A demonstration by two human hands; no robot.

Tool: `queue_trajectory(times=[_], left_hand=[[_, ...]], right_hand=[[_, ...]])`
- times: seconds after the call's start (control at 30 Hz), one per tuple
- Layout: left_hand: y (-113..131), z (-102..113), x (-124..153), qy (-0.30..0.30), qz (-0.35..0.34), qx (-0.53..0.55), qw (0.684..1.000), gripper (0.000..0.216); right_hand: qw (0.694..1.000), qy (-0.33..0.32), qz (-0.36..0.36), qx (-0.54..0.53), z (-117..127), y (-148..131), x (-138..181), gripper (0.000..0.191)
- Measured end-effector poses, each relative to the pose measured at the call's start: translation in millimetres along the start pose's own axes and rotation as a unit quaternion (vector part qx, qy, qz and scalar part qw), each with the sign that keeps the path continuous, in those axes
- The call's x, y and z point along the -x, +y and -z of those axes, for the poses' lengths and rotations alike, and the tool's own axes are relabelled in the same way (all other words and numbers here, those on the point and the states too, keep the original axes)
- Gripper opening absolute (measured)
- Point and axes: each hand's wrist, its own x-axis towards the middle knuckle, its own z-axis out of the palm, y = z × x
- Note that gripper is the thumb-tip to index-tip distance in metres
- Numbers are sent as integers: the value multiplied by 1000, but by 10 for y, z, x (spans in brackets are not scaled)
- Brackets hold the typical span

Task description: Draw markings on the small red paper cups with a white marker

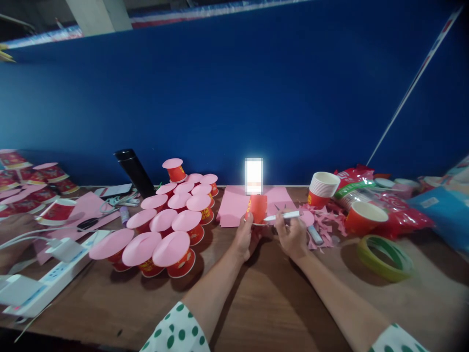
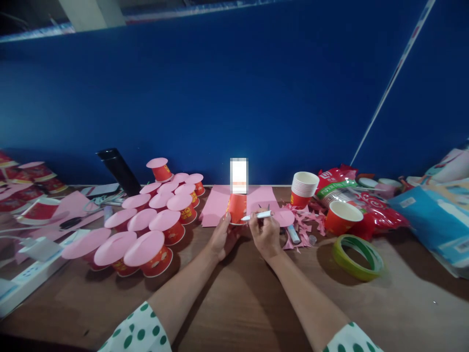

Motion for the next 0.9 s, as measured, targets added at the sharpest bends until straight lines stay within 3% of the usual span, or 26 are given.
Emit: queue_trajectory(times=[0.3, 0.6, 0.9], left_hand=[[18, -24, -5, 4, -22, -1, 1000, 31], [17, -14, -3, 26, 4, 1, 1000, 33], [19, -10, 1, 7, 3, 8, 1000, 30]], right_hand=[[999, -30, 7, -22, -9, -42, -1, 22], [1000, -3, 18, -3, -21, -20, 6, 21], [998, 5, -58, -22, -2, -5, 0, 26]])
